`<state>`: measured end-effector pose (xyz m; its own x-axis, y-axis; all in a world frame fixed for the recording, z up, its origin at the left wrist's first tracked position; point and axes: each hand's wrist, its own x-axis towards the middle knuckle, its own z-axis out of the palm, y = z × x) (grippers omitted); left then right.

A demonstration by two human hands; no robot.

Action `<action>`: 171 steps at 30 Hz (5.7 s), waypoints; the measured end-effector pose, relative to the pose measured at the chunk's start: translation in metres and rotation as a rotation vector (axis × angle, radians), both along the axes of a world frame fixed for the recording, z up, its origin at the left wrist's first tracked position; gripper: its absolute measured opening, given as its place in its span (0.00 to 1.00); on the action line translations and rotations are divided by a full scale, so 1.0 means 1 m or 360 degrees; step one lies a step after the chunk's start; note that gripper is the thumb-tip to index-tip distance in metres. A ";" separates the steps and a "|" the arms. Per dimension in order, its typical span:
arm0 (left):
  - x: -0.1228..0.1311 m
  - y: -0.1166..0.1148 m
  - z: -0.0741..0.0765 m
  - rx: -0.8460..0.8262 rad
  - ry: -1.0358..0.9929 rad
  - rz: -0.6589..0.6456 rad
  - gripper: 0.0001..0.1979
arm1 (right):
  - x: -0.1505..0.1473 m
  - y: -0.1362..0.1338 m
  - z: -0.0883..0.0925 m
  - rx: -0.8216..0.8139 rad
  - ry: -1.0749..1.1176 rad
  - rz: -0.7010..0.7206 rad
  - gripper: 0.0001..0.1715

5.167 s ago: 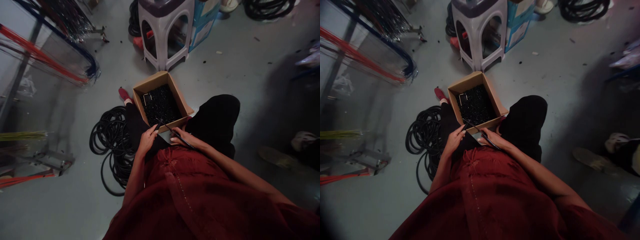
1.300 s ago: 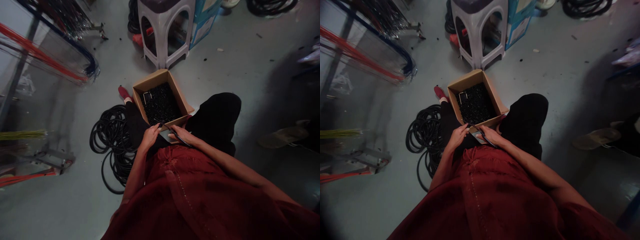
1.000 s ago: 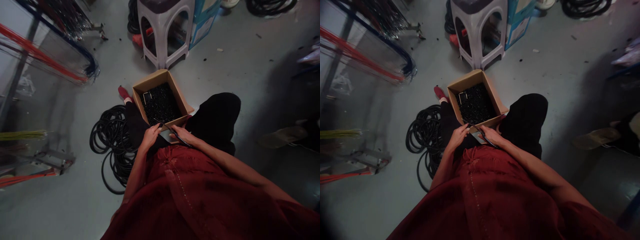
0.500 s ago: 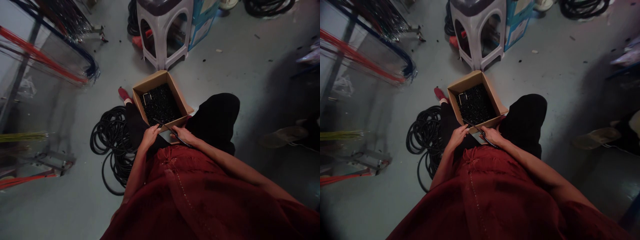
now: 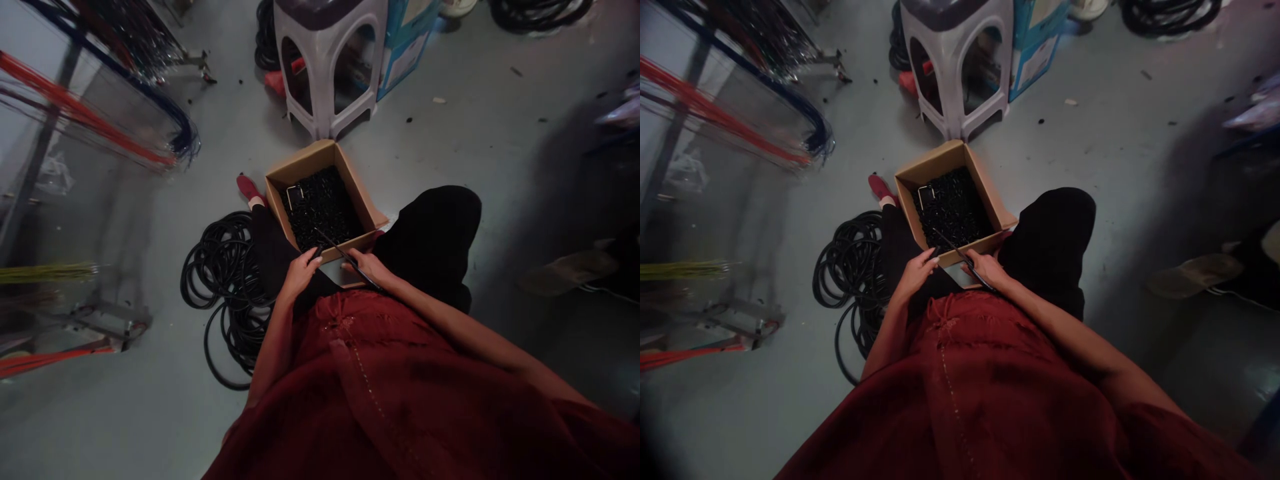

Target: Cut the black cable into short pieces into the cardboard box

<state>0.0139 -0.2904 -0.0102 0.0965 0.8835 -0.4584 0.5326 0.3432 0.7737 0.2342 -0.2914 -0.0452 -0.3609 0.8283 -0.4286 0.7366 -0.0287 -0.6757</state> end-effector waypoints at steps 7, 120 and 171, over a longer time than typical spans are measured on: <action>-0.004 -0.005 -0.001 -0.0014 -0.0156 0.0071 0.25 | 0.003 0.001 -0.008 0.0003 0.0076 -0.0131 0.19; 0.001 -0.002 0.036 0.0509 0.0437 -0.0120 0.16 | -0.011 -0.003 0.036 -0.0016 0.0519 0.0069 0.29; -0.003 0.000 0.025 -0.0078 -0.0270 -0.0028 0.17 | -0.006 -0.001 0.027 0.0088 0.0140 0.0296 0.25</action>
